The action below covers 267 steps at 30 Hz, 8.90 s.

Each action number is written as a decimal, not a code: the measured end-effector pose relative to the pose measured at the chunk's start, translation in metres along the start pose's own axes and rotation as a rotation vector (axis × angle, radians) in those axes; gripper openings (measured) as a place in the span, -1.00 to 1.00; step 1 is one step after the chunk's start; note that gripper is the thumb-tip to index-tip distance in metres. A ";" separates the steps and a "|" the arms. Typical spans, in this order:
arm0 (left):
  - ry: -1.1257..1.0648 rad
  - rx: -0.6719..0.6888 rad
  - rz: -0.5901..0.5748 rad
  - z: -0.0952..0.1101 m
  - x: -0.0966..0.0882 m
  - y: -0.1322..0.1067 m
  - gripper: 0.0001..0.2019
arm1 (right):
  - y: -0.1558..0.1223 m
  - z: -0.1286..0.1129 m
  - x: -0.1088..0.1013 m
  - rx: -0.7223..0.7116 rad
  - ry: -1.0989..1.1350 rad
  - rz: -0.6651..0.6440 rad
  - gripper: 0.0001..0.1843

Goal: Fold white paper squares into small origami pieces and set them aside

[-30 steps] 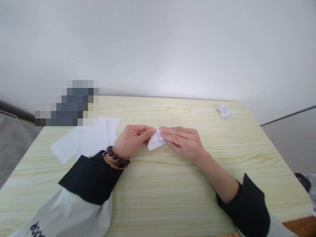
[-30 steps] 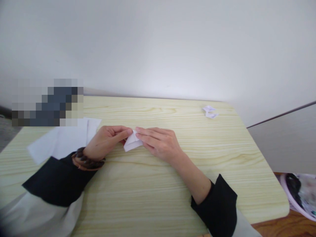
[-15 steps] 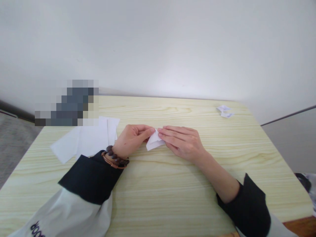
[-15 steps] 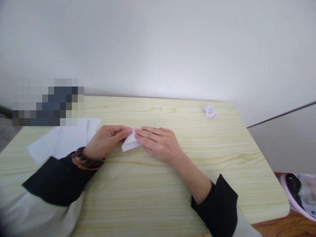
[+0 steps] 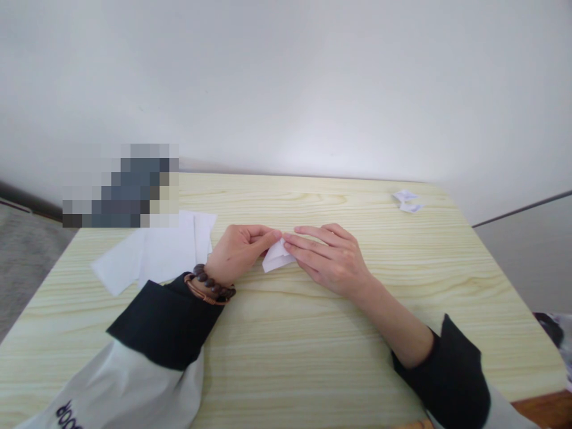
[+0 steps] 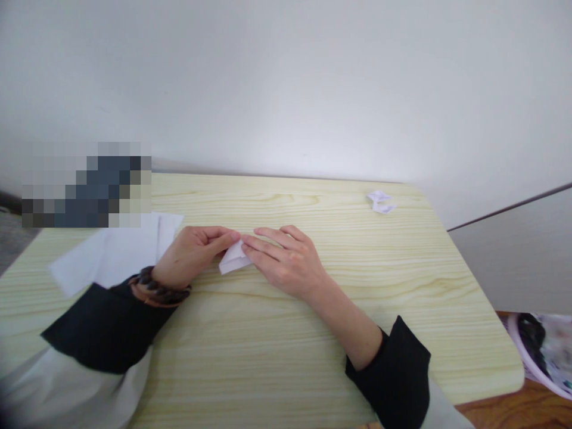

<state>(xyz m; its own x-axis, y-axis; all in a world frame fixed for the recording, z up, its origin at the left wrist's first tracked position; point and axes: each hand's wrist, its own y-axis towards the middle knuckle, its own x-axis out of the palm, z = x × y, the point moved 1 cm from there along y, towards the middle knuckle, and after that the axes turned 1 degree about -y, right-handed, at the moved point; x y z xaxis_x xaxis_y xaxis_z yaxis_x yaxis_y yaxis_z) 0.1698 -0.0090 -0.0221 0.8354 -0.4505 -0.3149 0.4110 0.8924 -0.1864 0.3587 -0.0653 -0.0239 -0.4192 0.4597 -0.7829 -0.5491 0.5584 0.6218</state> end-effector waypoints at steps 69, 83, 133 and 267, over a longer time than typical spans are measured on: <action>0.035 0.273 -0.047 0.005 0.015 -0.012 -0.76 | 0.005 -0.003 0.007 0.497 0.711 -0.234 -0.79; -0.176 0.129 0.139 0.005 0.009 -0.009 -0.76 | 0.001 0.005 0.002 0.526 0.868 -0.221 -0.83; -0.121 0.156 -0.167 0.000 0.015 -0.008 -0.73 | -0.003 0.005 0.008 0.750 0.908 -0.161 -0.76; 0.931 0.847 0.250 -0.011 0.009 -0.007 -0.86 | -0.011 0.010 0.010 0.272 0.173 -0.196 -0.75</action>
<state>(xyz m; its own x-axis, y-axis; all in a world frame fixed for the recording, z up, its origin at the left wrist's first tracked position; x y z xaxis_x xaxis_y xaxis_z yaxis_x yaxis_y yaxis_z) 0.1707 -0.0201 -0.0337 0.4950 0.1888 -0.8481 0.6698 0.5388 0.5109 0.3676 -0.0604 -0.0387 -0.4541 0.2150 -0.8646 -0.4286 0.7981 0.4235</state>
